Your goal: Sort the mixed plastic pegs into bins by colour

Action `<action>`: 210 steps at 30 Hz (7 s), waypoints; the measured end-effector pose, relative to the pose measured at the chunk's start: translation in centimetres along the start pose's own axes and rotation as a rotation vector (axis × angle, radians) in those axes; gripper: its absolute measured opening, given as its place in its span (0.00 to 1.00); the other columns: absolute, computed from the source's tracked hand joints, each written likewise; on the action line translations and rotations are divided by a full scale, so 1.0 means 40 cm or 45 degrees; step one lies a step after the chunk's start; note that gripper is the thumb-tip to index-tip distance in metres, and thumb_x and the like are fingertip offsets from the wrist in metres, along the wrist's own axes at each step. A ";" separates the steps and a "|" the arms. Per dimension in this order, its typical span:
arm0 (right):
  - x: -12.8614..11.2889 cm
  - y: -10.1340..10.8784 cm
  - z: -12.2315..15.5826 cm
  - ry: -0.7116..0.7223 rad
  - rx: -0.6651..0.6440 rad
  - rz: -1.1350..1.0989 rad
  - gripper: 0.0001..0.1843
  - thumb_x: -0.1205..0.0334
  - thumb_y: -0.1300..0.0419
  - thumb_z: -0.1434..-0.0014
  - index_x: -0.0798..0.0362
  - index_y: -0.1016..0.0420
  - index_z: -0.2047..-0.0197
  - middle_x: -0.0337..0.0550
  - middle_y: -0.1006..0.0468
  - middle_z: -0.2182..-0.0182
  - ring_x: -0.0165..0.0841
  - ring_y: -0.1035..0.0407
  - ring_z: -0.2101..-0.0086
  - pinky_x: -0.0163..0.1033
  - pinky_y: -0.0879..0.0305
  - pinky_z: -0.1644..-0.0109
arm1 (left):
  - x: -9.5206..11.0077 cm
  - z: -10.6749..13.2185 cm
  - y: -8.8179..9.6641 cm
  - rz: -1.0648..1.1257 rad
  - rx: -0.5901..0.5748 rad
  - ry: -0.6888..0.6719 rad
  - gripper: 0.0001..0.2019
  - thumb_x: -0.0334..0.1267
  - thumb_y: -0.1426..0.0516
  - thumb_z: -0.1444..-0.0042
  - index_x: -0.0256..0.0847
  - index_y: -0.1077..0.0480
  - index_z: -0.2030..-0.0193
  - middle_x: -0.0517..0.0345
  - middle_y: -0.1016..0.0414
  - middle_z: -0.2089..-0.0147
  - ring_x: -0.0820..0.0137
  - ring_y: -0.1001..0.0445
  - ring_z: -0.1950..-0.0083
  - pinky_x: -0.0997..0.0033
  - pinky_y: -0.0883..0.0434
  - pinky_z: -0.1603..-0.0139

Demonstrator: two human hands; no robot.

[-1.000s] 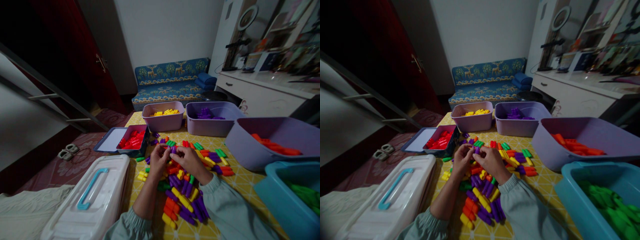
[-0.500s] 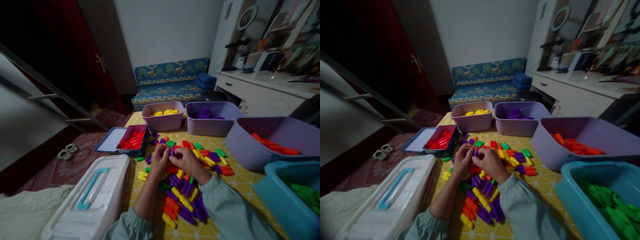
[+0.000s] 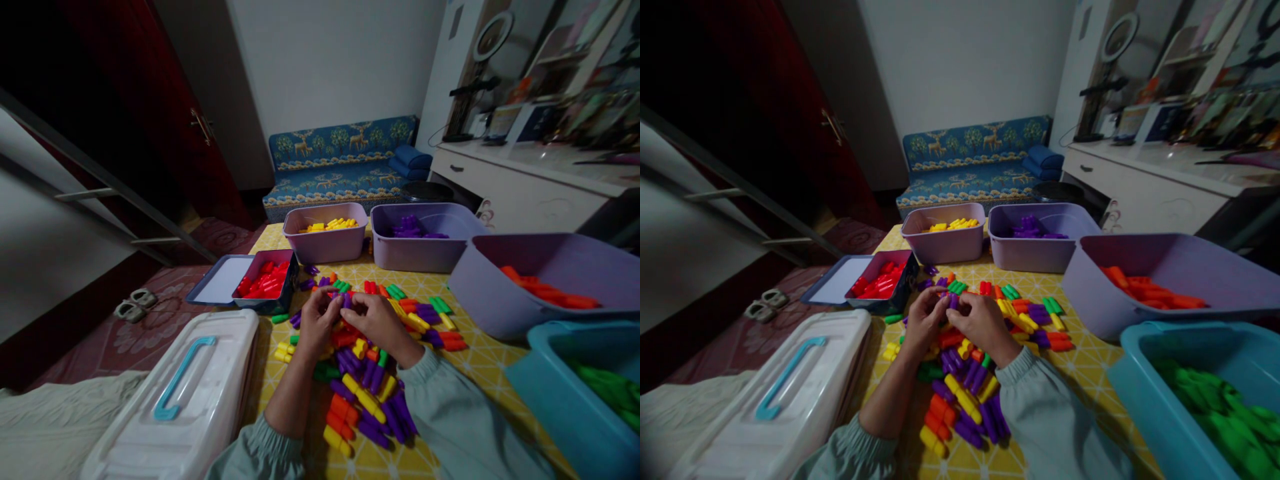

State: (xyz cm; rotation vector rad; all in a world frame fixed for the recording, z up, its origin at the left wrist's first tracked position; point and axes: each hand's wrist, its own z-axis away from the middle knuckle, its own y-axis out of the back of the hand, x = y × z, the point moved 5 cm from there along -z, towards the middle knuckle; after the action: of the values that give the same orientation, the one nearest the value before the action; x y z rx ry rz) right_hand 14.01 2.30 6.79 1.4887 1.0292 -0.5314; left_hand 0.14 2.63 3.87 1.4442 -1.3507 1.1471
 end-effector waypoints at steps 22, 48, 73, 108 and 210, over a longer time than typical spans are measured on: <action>0.091 0.093 -0.049 -0.127 -0.231 -0.023 0.17 0.52 0.40 0.49 0.54 0.34 0.81 0.33 0.37 0.85 0.25 0.44 0.81 0.33 0.52 0.77 | -0.022 0.003 -0.007 -0.059 -0.092 0.098 0.18 0.45 0.36 0.49 0.38 0.26 0.54 0.58 0.25 0.69 0.72 0.29 0.68 0.75 0.33 0.65; 0.120 0.064 -0.036 -0.191 0.310 -0.452 0.19 0.46 0.40 0.48 0.56 0.24 0.69 0.45 0.22 0.75 0.33 0.30 0.75 0.37 0.35 0.71 | -0.027 0.000 -0.008 -0.112 -0.084 0.069 0.12 0.39 0.37 0.49 0.37 0.23 0.59 0.55 0.21 0.66 0.71 0.26 0.67 0.73 0.30 0.63; 0.126 0.024 -0.016 -0.103 0.256 -0.049 0.13 0.55 0.46 0.42 0.52 0.23 0.67 0.45 0.19 0.70 0.36 0.26 0.69 0.38 0.33 0.65 | -0.020 0.001 -0.013 -0.118 -0.099 0.094 0.11 0.37 0.38 0.49 0.35 0.24 0.59 0.53 0.21 0.65 0.70 0.25 0.65 0.72 0.29 0.61; 0.118 0.021 -0.009 -0.052 0.247 0.109 0.11 0.57 0.45 0.42 0.50 0.22 0.66 0.43 0.19 0.71 0.34 0.26 0.70 0.36 0.33 0.66 | -0.023 0.003 -0.012 -0.155 -0.110 0.078 0.11 0.37 0.38 0.49 0.36 0.25 0.60 0.53 0.21 0.63 0.69 0.25 0.63 0.72 0.29 0.60; 0.029 0.006 0.026 0.163 -0.229 0.492 0.30 0.64 0.36 0.51 0.45 0.27 0.43 0.47 0.25 0.52 0.40 0.29 0.55 0.42 0.35 0.50 | -0.031 -0.001 0.010 -0.120 0.032 0.063 0.09 0.39 0.39 0.47 0.37 0.23 0.61 0.53 0.20 0.64 0.67 0.23 0.63 0.72 0.28 0.60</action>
State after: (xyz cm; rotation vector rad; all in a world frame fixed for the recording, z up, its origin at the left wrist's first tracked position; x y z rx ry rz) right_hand 15.04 1.68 5.76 1.5246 0.8329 -0.0676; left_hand -0.28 2.94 2.67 1.4725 -1.2250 1.1350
